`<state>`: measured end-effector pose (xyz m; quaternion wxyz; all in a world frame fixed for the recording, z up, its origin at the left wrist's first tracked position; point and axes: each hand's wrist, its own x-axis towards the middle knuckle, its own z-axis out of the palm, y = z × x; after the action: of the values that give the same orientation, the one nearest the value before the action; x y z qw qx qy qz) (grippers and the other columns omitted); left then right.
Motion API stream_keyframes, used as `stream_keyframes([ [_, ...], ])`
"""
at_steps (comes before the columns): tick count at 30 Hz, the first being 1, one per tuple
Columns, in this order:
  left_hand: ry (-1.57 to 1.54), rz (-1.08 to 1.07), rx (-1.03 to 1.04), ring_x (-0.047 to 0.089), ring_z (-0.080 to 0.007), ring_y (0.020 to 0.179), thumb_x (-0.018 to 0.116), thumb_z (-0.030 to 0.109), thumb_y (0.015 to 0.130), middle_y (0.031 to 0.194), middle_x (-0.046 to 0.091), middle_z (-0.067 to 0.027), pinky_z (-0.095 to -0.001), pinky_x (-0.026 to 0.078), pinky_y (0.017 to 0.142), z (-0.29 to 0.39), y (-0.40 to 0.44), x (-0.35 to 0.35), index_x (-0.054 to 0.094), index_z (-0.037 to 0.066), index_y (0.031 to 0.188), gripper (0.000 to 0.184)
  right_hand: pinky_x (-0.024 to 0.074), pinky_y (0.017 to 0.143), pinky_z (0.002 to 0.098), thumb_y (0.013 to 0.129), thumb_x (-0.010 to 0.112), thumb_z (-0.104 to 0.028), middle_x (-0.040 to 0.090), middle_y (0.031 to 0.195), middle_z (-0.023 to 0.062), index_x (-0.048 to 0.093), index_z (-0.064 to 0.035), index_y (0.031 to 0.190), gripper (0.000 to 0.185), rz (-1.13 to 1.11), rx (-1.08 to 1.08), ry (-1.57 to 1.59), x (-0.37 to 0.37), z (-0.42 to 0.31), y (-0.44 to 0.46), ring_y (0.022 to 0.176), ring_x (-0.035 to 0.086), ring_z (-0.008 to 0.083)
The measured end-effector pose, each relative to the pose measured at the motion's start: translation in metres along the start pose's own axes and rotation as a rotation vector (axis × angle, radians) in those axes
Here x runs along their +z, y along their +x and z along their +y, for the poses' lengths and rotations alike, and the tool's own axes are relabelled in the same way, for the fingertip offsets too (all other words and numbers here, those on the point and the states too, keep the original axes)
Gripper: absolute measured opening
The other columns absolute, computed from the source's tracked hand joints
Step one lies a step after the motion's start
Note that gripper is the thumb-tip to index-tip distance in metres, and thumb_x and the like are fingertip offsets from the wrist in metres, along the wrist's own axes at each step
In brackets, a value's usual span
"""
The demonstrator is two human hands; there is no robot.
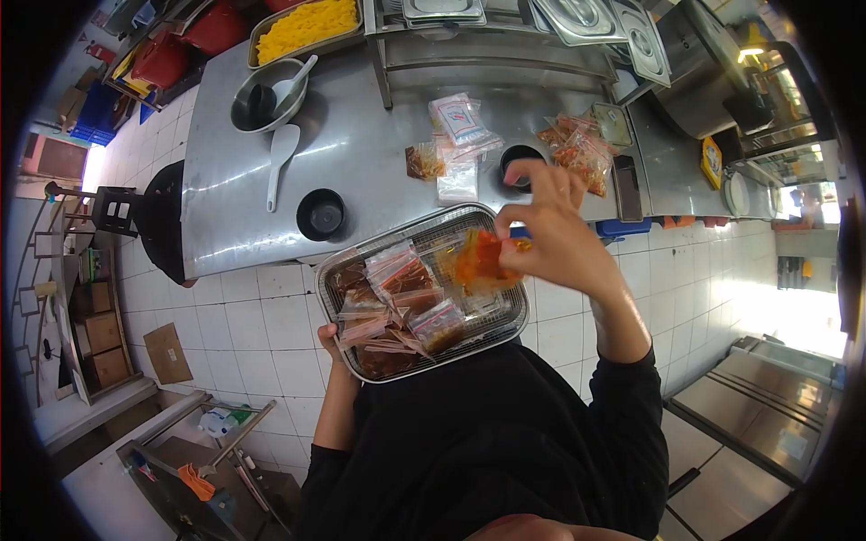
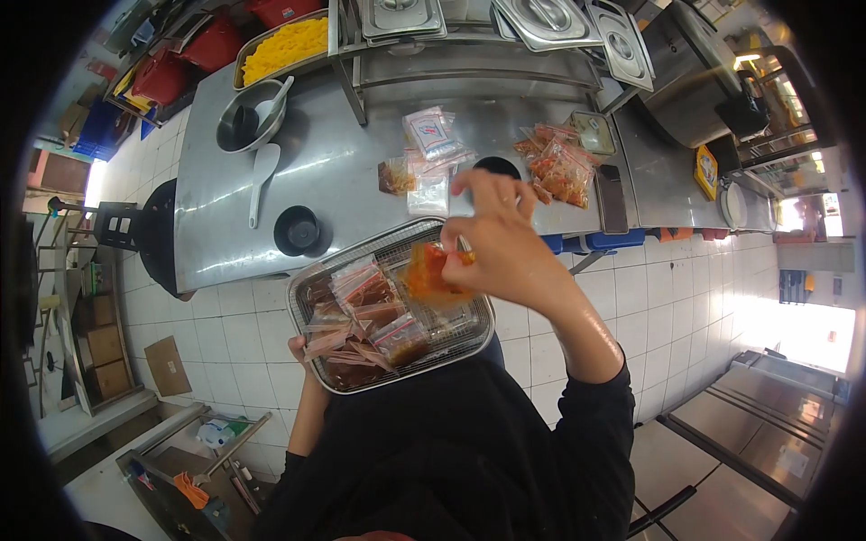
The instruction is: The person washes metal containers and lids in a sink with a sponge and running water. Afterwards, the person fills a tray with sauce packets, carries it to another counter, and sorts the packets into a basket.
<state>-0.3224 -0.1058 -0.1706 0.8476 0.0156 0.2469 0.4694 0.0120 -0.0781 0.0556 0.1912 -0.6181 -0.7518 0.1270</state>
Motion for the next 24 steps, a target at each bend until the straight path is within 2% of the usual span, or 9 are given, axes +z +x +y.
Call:
stream_keyframes([
  [2, 0.019, -0.097, -0.054, 0.055, -0.0443, 0.100, 0.060, 0.040, 0.062, 0.118, 0.049, -0.0293, -0.0535, 0.049, 0.084, 0.001, 0.000, -0.003, 0.035, -0.005, 0.131, 0.086, 0.0211, 0.098, 0.0435, 0.061, 0.065, -0.016, 0.043, 0.115, 0.0121, 0.061, -0.0083, 0.066, 0.010, 0.012, 0.009, -0.009, -0.012, 0.007, 0.011, 0.111, 0.037, 0.0322],
  [5, 0.077, -0.031, -0.007, 0.055, -0.0428, 0.096, 0.059, 0.042, 0.061, 0.114, 0.049, -0.0292, -0.0537, 0.049, 0.081, 0.002, 0.000, 0.020, 0.035, -0.006, 0.130, 0.087, 0.0209, 0.097, 0.0407, 0.063, 0.067, -0.019, 0.044, 0.116, 0.0116, 0.063, -0.0112, 0.072, 0.013, 0.145, 0.100, -0.080, -0.023, 0.029, 0.032, 0.114, 0.037, 0.0304],
  [9, 0.048, -0.185, -0.063, 0.055, -0.0435, 0.097, 0.060, 0.041, 0.061, 0.114, 0.049, -0.0298, -0.0542, 0.048, 0.083, 0.001, 0.005, -0.034, 0.034, -0.006, 0.130, 0.087, 0.0207, 0.098, 0.0409, 0.064, 0.067, -0.024, 0.045, 0.117, 0.0106, 0.066, -0.0125, 0.076, 0.016, 0.229, 0.177, -0.147, -0.017, 0.078, 0.062, 0.115, 0.037, 0.0292],
  [15, -0.060, -0.046, 0.056, 0.052, -0.0472, 0.106, 0.059, 0.039, 0.063, 0.122, 0.045, -0.0325, -0.0570, 0.045, 0.090, 0.004, -0.014, -0.013, 0.034, -0.006, 0.131, 0.086, 0.0199, 0.099, 0.0447, 0.068, 0.066, -0.031, 0.045, 0.123, 0.0105, 0.071, -0.0157, 0.082, 0.021, 0.134, 0.409, -0.146, 0.012, 0.118, 0.104, 0.119, 0.036, 0.0306],
  [18, -0.121, -0.050, 0.055, 0.051, -0.0470, 0.107, 0.059, 0.038, 0.064, 0.124, 0.044, -0.0320, -0.0567, 0.045, 0.091, 0.004, -0.022, -0.027, 0.034, -0.006, 0.131, 0.084, 0.0278, 0.097, 0.0414, 0.072, 0.066, -0.035, 0.054, 0.119, 0.0112, 0.073, -0.0140, 0.090, 0.028, 0.179, 0.516, -0.117, 0.041, 0.134, 0.130, 0.116, 0.044, 0.0285],
  [20, -0.127, -0.003, 0.061, 0.051, -0.0464, 0.108, 0.060, 0.037, 0.063, 0.125, 0.044, -0.0301, -0.0556, 0.045, 0.092, 0.003, -0.027, -0.029, 0.034, -0.005, 0.131, 0.084, 0.0396, 0.090, 0.0352, 0.076, 0.065, -0.039, 0.063, 0.110, 0.0128, 0.071, -0.0055, 0.097, 0.041, 0.036, 0.636, 0.388, 0.074, 0.164, 0.153, 0.106, 0.056, 0.0248],
  [22, -0.115, -0.025, 0.058, 0.051, -0.0458, 0.108, 0.060, 0.037, 0.063, 0.125, 0.045, -0.0290, -0.0551, 0.045, 0.093, 0.003, -0.026, -0.031, 0.035, -0.004, 0.131, 0.083, 0.0463, 0.082, 0.0308, 0.077, 0.065, -0.041, 0.068, 0.100, 0.0139, 0.068, 0.0040, 0.099, 0.050, 0.053, 0.611, 0.365, 0.115, 0.164, 0.174, 0.095, 0.062, 0.0218],
  [23, -0.106, -0.048, 0.056, 0.051, -0.0452, 0.108, 0.060, 0.037, 0.063, 0.125, 0.046, -0.0280, -0.0546, 0.045, 0.093, 0.002, -0.025, -0.033, 0.035, -0.004, 0.131, 0.083, 0.0463, 0.082, 0.0308, 0.077, 0.065, -0.041, 0.068, 0.100, 0.0139, 0.068, 0.0040, 0.099, 0.050, 0.050, 0.605, 0.365, 0.140, 0.171, 0.189, 0.095, 0.062, 0.0218],
  [24, -0.106, -0.046, 0.064, 0.051, -0.0452, 0.108, 0.060, 0.037, 0.063, 0.125, 0.046, -0.0280, -0.0546, 0.045, 0.093, -0.001, -0.026, -0.041, 0.035, -0.004, 0.131, 0.083, 0.0468, 0.081, 0.0321, 0.077, 0.066, -0.040, 0.067, 0.101, 0.0147, 0.068, 0.0046, 0.098, 0.050, 0.032, 0.658, 0.575, 0.166, 0.180, 0.205, 0.096, 0.062, 0.0222],
])
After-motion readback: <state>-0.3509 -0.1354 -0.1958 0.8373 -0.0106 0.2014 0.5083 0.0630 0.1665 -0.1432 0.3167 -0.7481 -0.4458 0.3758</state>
